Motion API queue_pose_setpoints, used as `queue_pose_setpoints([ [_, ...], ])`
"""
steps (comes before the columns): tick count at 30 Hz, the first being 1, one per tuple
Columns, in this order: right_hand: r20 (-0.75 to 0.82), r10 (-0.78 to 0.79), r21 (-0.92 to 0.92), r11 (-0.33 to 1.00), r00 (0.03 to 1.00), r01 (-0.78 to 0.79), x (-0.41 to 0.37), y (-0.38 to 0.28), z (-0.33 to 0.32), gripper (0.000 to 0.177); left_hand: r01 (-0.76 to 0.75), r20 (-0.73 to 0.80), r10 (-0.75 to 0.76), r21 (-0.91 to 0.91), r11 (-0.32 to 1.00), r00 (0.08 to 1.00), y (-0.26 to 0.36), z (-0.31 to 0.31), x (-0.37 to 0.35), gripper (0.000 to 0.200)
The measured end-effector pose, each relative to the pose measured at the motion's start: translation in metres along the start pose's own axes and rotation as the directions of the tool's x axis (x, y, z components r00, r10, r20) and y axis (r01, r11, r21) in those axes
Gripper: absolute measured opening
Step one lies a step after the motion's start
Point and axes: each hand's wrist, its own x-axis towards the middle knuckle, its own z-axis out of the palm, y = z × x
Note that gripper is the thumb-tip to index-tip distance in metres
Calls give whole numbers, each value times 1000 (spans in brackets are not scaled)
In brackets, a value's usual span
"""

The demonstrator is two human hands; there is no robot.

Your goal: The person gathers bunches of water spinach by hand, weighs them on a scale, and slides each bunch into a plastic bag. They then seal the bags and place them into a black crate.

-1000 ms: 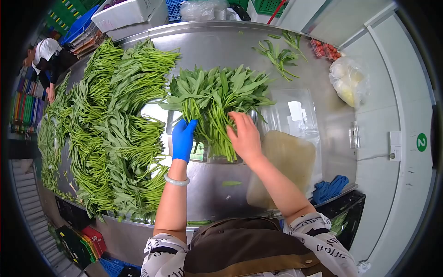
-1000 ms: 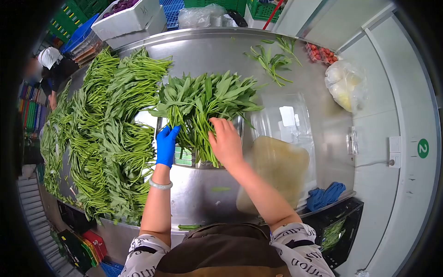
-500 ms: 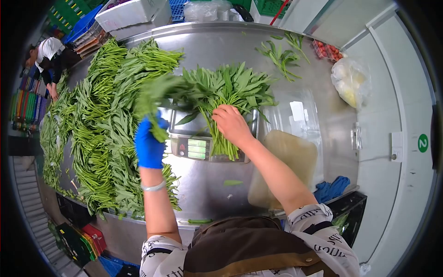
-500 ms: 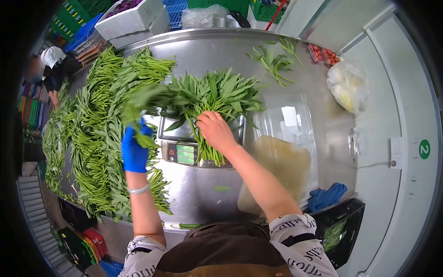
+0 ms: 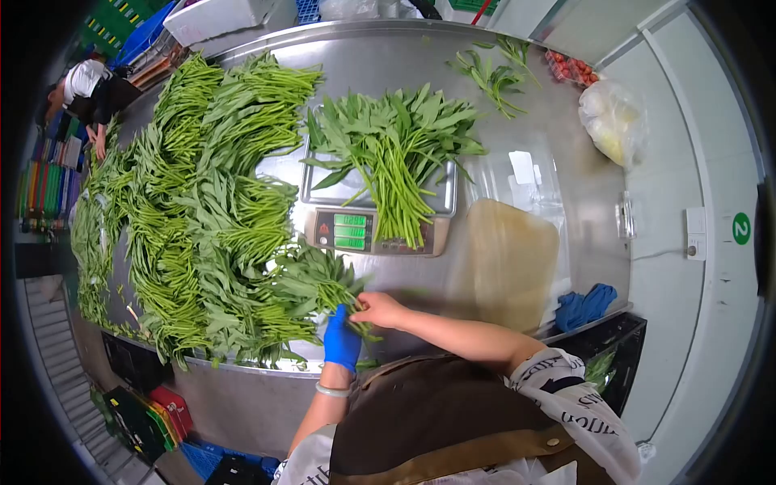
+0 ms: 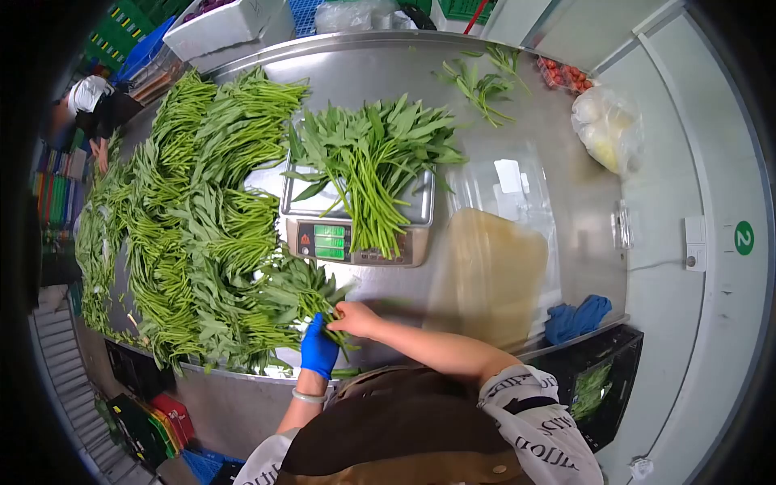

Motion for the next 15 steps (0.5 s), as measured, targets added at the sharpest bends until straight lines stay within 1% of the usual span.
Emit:
queue_pose_setpoints([
  [1, 36, 42, -52, 998, 998, -40, -9, 1, -5, 32, 55, 30, -53, -40, 998, 998, -4, 2, -4, 29],
  [2, -3, 4, -57, 998, 1000, -5, -16, 3, -6, 31, -57, 79, 53, 55, 997, 995, -9, 2, -12, 31],
  [3, -43, -31, -61, 998, 999, 28, -22, 5, -5, 30, -103, 98, 92, 112, 988, 991, -3, 13, -23, 38],
  [4, -86, -110, -89, 991, 990, 102, -22, 6, -9, 28, -94, 111, 78, 152, 984, 991, -1, 12, -25, 40],
  [5, -178, -123, -67, 991, 976, 113, -22, 5, -12, 24, -92, 129, 68, 190, 977, 989, 2, 10, -26, 43],
  [6, -155, -54, 97, 993, 986, 69, -21, 0, -17, 22, -57, 53, 48, 201, 978, 997, 5, 10, -29, 45],
  [7, -123, 11, 255, 967, 992, 21, -21, -5, -22, 21, -101, 23, 98, 201, 974, 995, 6, 13, -30, 45],
  [9, 85, 131, 357, 922, 988, -153, -31, -23, -29, 22, -181, -37, 193, 212, 960, 980, 7, 19, -30, 46],
  [10, 190, 182, 397, 885, 965, -245, -37, -30, -30, 23, -185, -11, 194, 260, 948, 981, 7, 23, -32, 45],
  [12, 164, 112, 120, 984, 980, -133, -36, -28, -22, 26, -216, 7, 220, 224, 950, 975, 7, 30, -40, 44],
  [13, 158, 72, -26, 997, 985, -69, -35, -28, -19, 27, -235, 18, 237, 204, 950, 971, 8, 32, -41, 44],
  [14, -75, -178, -204, 966, 981, 159, -38, -28, -16, 28, -286, 6, 300, 320, 903, 954, 10, 27, -43, 43],
  [15, -120, -192, -105, 978, 974, 180, -43, -50, -27, 28, -397, -55, 433, 312, 863, 900, 18, 41, -53, 42],
])
